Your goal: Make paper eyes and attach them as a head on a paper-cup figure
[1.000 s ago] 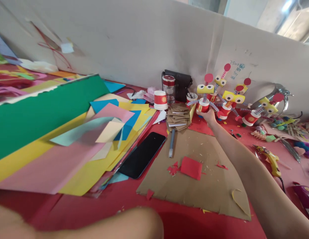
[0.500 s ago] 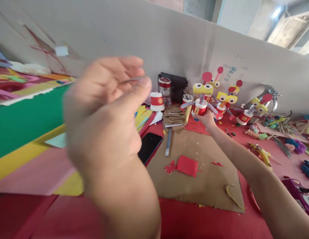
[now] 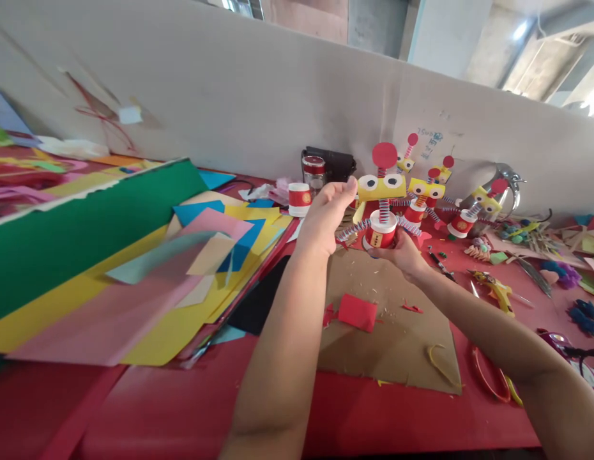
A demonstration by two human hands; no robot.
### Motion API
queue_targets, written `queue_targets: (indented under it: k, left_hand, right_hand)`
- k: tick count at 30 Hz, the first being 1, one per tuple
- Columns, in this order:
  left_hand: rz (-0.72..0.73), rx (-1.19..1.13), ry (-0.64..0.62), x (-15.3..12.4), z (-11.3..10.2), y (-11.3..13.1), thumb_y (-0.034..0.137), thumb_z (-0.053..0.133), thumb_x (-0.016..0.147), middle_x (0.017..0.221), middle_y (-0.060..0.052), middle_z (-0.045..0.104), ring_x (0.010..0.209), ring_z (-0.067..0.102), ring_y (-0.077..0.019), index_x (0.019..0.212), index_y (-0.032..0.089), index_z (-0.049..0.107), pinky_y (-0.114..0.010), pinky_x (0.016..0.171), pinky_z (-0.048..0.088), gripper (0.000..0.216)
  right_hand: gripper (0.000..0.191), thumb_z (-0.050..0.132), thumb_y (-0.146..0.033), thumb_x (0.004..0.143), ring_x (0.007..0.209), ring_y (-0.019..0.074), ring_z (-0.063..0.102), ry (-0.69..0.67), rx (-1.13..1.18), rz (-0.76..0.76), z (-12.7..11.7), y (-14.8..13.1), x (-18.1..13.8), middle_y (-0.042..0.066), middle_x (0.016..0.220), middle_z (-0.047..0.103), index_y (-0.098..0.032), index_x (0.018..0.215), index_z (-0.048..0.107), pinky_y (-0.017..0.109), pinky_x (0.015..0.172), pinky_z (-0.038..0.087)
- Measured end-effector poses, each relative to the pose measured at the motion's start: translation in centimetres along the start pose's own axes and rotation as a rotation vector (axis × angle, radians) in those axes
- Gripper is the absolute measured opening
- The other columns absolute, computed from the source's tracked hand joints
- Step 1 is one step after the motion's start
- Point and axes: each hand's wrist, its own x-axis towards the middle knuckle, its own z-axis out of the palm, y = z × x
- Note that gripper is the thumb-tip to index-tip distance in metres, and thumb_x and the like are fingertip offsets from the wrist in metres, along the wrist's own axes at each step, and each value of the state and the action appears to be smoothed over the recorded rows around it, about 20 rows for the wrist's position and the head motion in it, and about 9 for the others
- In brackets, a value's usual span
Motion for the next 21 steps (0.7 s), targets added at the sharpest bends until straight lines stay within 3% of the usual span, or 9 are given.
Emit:
queue_targets:
  k: [3,9,15,21]
  left_hand:
    - [-0.015,-0.031,-0.084,-0.4,0.2,0.4,0.044,0.076,0.077,0.093,-0.003,0.075,0.103,0.066,-0.0245,0.079,0.023,0.064,-0.036,0.085,0.053,0.024]
    - [-0.046,-0.053,-0.132,-0.5,0.7,0.1,0.023,0.073,0.074,0.091,-0.003,0.076,0.104,0.067,-0.0233,0.075,0.022,0.065,-0.037,0.090,0.051,0.008]
    - [0.036,-0.044,-0.223,0.0,0.5,-0.9,0.025,0.082,0.066,0.086,-0.003,0.075,0.101,0.069,-0.0227,0.074,0.022,0.069,-0.040,0.099,0.050,0.016]
    - [0.142,0.062,-0.207,0.3,0.2,-1.6,0.029,0.082,0.065,0.086,-0.003,0.076,0.093,0.070,-0.0225,0.077,0.020,0.073,-0.039,0.094,0.054,0.017]
  right_hand:
    - [0.054,0.090,-0.025,0.050,0.100,0.0258,0.072,-0.019,0.002,0.023,0.0,-0.2,-0.9,0.006,0.103,0.076,-0.022,0.096,0.060,0.048,0.099,0.056]
    - [0.051,0.089,-0.025,0.051,0.095,0.0257,0.072,0.006,-0.046,0.034,-0.1,-0.4,-1.3,0.006,0.100,0.076,-0.021,0.094,0.061,0.047,0.092,0.058]
    - [0.047,0.089,-0.021,0.051,0.095,0.0264,0.072,0.018,-0.056,0.027,-0.3,-0.5,-1.2,0.005,0.099,0.076,-0.022,0.091,0.064,0.048,0.090,0.060]
    - [0.045,0.089,-0.017,0.050,0.090,0.0265,0.073,0.037,-0.061,0.067,-0.2,-0.5,-1.1,0.005,0.094,0.077,-0.021,0.087,0.064,0.052,0.093,0.059]
